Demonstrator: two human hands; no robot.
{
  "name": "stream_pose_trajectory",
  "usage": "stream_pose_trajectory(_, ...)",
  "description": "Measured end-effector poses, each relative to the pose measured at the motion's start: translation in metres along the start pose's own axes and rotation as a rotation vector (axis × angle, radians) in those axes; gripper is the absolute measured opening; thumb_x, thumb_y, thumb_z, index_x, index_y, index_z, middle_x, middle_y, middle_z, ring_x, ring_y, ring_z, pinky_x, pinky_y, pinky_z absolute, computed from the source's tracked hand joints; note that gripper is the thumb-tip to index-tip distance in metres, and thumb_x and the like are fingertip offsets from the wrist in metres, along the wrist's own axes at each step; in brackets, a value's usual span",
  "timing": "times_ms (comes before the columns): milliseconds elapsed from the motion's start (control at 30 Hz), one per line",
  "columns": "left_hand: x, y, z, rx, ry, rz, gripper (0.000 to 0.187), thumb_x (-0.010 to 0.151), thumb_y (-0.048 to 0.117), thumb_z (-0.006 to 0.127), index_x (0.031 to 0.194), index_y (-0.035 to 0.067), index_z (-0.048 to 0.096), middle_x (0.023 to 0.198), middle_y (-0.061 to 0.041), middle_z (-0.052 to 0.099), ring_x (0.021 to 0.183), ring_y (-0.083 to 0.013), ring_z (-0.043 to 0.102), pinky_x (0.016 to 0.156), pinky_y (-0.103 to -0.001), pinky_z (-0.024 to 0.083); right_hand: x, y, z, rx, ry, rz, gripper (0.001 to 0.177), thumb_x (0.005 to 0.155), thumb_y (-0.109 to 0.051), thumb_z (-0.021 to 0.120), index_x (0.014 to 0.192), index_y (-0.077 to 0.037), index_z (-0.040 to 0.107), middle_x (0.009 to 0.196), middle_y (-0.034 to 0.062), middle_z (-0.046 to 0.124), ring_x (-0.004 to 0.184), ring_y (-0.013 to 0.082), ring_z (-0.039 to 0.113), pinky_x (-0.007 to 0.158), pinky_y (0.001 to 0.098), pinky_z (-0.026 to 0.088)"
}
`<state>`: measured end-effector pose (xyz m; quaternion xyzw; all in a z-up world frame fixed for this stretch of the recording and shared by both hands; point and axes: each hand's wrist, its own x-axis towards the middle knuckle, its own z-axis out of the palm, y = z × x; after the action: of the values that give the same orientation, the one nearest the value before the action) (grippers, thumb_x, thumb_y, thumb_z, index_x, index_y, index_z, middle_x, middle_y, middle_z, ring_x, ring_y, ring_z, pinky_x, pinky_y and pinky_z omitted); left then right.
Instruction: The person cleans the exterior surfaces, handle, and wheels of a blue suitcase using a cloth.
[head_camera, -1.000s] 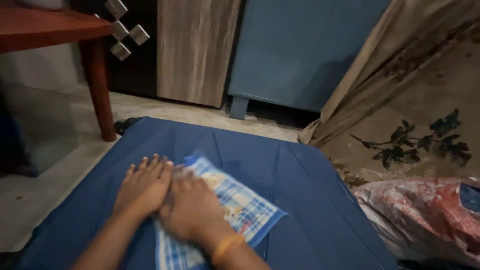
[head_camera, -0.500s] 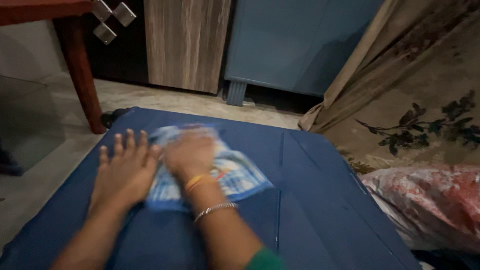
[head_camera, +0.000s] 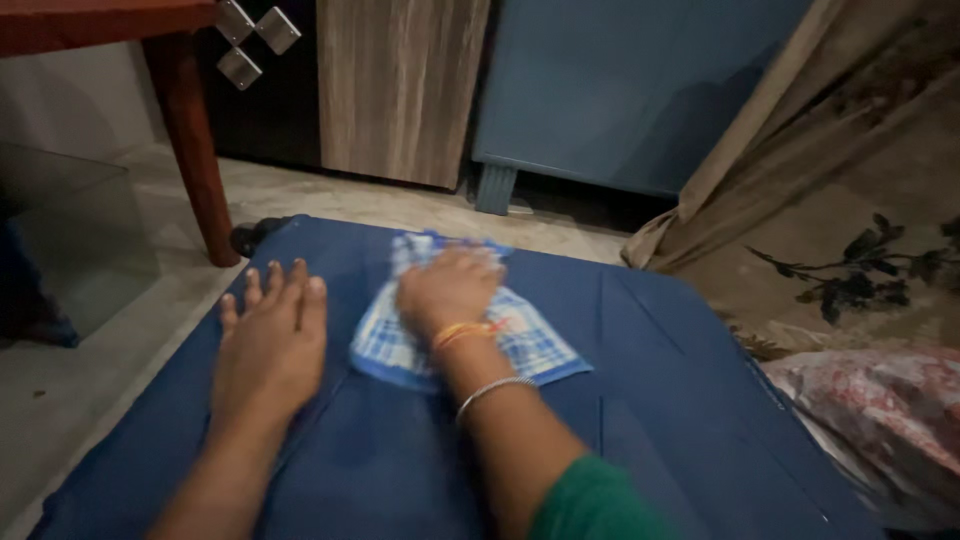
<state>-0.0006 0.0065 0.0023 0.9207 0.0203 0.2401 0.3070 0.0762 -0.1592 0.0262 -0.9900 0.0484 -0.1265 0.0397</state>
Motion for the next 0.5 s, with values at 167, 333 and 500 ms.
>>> stream_pose_trajectory(167,0.0,0.004,-0.014,-0.253,0.113,-0.069,0.061,0.104,0.044,0.025,0.15,0.01,0.045,0.16,-0.015,0.035,0.153,-0.0313,0.019,0.123,-0.047,0.003,-0.049,-0.059,0.013,0.024,0.044,-0.871,0.079,0.095,-0.042,0.041,0.16,0.001,0.028,0.158,0.0262,0.037,0.149,0.0387,0.033,0.121,0.0555,0.02)
stream_pose_trajectory(333,-0.005,-0.009,-0.032,0.306,0.17,-0.209,0.062,0.098,0.041,0.044,0.149,0.006,0.05,0.156,-0.014,0.046,0.154,-0.0362,0.026,0.125,-0.053,0.005,-0.02,-0.052,0.001,0.021,-0.184,-0.798,0.065,0.098,-0.041,0.034,0.157,-0.016,0.036,0.16,0.0132,0.043,0.151,0.0294,0.038,0.125,0.0542,0.023)
stream_pose_trajectory(500,0.0,-0.017,-0.015,0.158,0.176,-0.126,0.063,0.102,0.043,0.036,0.152,0.006,0.043,0.158,-0.019,0.039,0.151,-0.0358,0.024,0.123,-0.05,0.006,0.01,-0.064,0.004,0.131,-0.045,-0.215,0.077,0.099,-0.05,0.035,0.16,-0.004,0.022,0.166,0.0208,0.016,0.154,0.0374,0.011,0.123,0.0548,0.005)
